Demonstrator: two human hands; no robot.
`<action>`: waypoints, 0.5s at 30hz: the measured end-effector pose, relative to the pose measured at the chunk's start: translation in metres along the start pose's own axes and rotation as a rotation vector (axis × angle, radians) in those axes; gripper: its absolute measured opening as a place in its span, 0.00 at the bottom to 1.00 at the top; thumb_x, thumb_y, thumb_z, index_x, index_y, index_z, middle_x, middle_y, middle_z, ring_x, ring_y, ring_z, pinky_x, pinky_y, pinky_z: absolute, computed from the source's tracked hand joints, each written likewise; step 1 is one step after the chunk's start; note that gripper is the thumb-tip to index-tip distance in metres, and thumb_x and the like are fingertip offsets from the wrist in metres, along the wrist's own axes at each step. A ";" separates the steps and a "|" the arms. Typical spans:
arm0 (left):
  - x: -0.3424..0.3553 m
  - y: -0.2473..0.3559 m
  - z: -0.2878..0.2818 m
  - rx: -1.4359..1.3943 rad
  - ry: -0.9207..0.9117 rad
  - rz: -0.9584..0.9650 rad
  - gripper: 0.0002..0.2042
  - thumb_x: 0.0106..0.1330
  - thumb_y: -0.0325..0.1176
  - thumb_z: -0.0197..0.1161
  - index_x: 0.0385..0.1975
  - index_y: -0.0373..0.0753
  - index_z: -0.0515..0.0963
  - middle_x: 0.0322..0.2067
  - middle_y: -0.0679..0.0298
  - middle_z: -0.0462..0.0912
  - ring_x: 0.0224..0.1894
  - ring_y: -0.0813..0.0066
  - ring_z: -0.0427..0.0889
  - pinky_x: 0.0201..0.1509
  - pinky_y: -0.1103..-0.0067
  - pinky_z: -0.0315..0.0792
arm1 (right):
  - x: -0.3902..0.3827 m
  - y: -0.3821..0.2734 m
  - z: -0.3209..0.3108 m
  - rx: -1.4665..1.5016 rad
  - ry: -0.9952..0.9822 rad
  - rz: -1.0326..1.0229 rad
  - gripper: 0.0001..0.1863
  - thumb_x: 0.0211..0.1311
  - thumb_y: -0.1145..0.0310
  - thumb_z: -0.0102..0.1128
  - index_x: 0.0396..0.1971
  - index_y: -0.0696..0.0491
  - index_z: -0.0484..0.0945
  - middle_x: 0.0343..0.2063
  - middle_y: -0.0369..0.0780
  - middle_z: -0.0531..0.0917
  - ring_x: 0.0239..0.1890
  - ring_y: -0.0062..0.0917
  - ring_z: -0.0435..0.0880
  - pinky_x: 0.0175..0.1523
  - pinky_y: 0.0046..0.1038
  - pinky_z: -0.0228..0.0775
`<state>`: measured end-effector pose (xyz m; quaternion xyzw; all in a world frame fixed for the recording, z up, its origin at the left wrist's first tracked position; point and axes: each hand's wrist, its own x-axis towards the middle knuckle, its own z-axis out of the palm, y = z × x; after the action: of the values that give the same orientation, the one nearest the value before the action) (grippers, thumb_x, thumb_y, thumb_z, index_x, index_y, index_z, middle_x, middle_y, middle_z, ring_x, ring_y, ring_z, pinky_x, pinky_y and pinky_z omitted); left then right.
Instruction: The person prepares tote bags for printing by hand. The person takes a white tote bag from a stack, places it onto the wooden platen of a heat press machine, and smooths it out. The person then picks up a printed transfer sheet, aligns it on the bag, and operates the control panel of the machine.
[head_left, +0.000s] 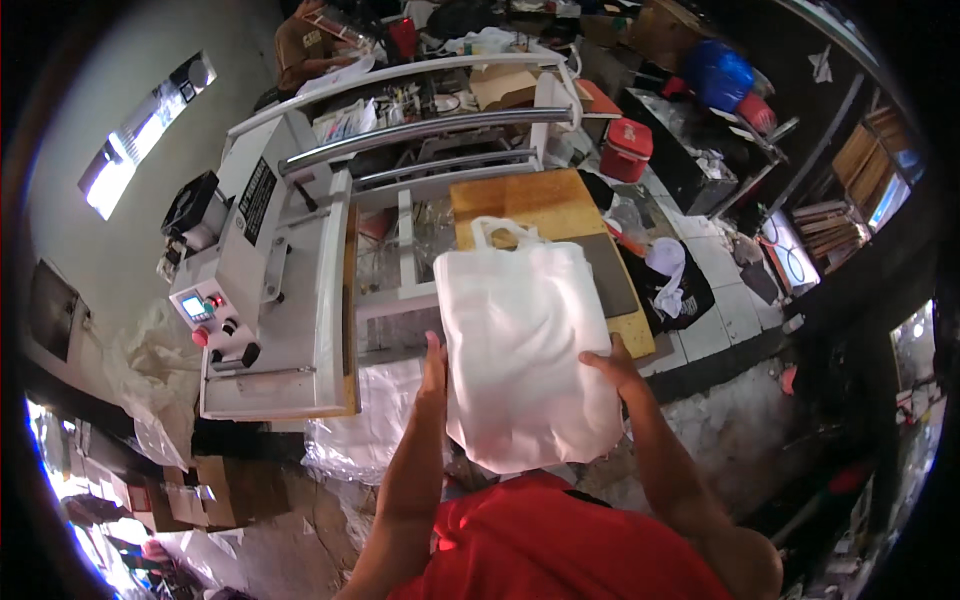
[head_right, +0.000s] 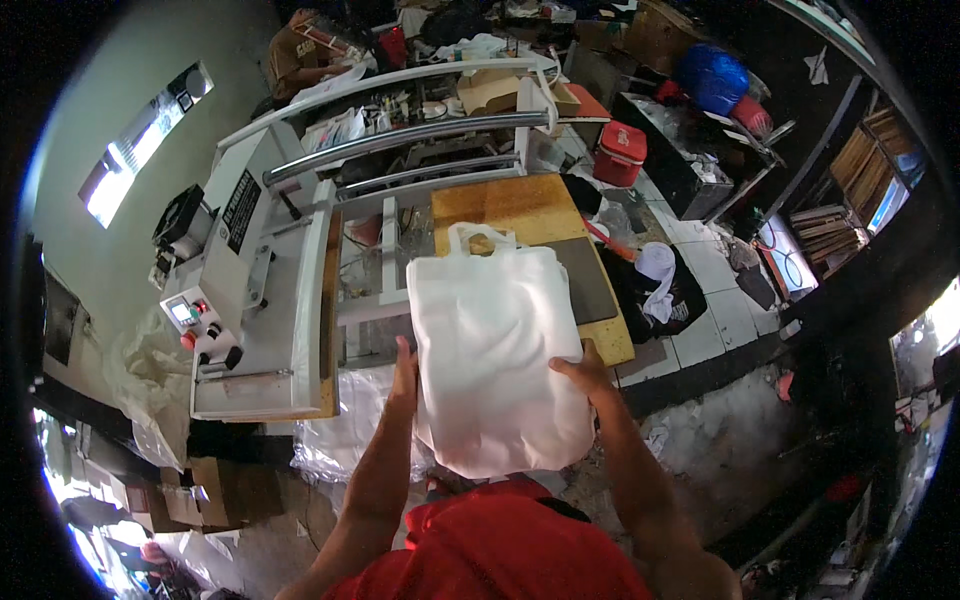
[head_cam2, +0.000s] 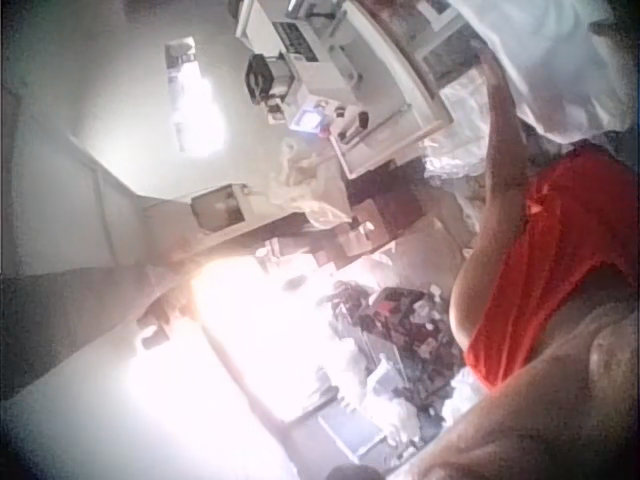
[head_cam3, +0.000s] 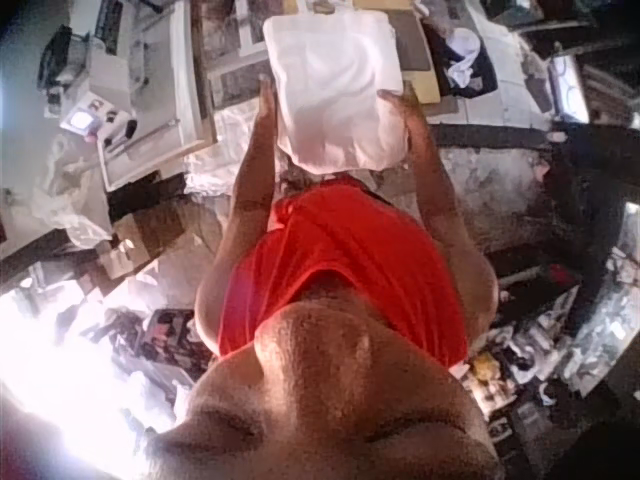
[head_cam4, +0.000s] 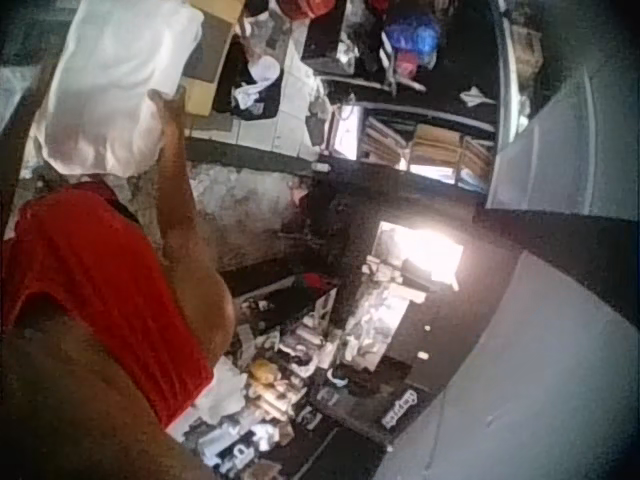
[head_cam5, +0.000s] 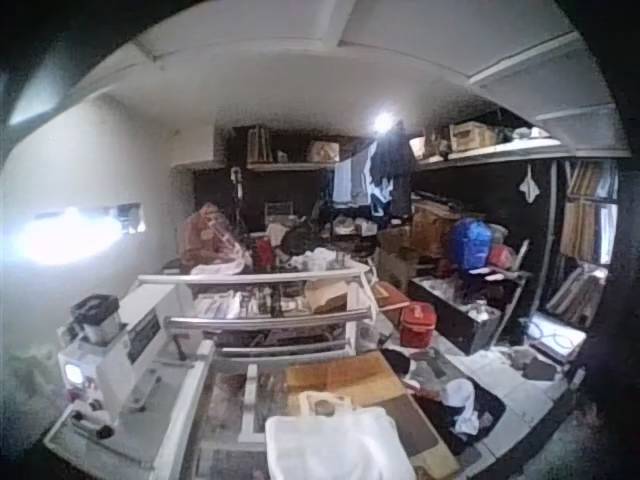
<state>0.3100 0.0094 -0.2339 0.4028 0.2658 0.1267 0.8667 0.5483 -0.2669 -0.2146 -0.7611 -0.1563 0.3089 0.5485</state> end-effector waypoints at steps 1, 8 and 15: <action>-0.011 0.006 -0.001 -0.030 -0.134 0.081 0.41 0.73 0.67 0.40 0.70 0.35 0.64 0.60 0.56 0.77 0.59 0.64 0.77 0.60 0.69 0.74 | 0.000 0.001 0.007 0.019 0.066 0.040 0.42 0.47 0.62 0.78 0.59 0.63 0.65 0.46 0.49 0.82 0.47 0.36 0.84 0.50 0.37 0.78; -0.033 0.010 -0.002 0.233 -0.092 0.090 0.37 0.61 0.38 0.72 0.68 0.33 0.64 0.56 0.49 0.77 0.56 0.60 0.78 0.61 0.65 0.74 | -0.015 0.012 0.039 -0.064 0.168 -0.042 0.45 0.51 0.55 0.78 0.62 0.64 0.63 0.52 0.52 0.78 0.50 0.39 0.81 0.53 0.38 0.77; -0.054 0.032 0.013 0.049 -0.346 0.180 0.42 0.58 0.35 0.69 0.72 0.36 0.56 0.62 0.50 0.71 0.62 0.57 0.74 0.65 0.64 0.70 | -0.022 0.000 0.020 0.145 0.035 0.343 0.52 0.55 0.32 0.64 0.69 0.55 0.63 0.62 0.51 0.74 0.59 0.43 0.76 0.61 0.47 0.70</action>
<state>0.2728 -0.0013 -0.1833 0.4615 0.0785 0.1263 0.8746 0.5185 -0.2645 -0.2119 -0.7404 0.0080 0.3951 0.5437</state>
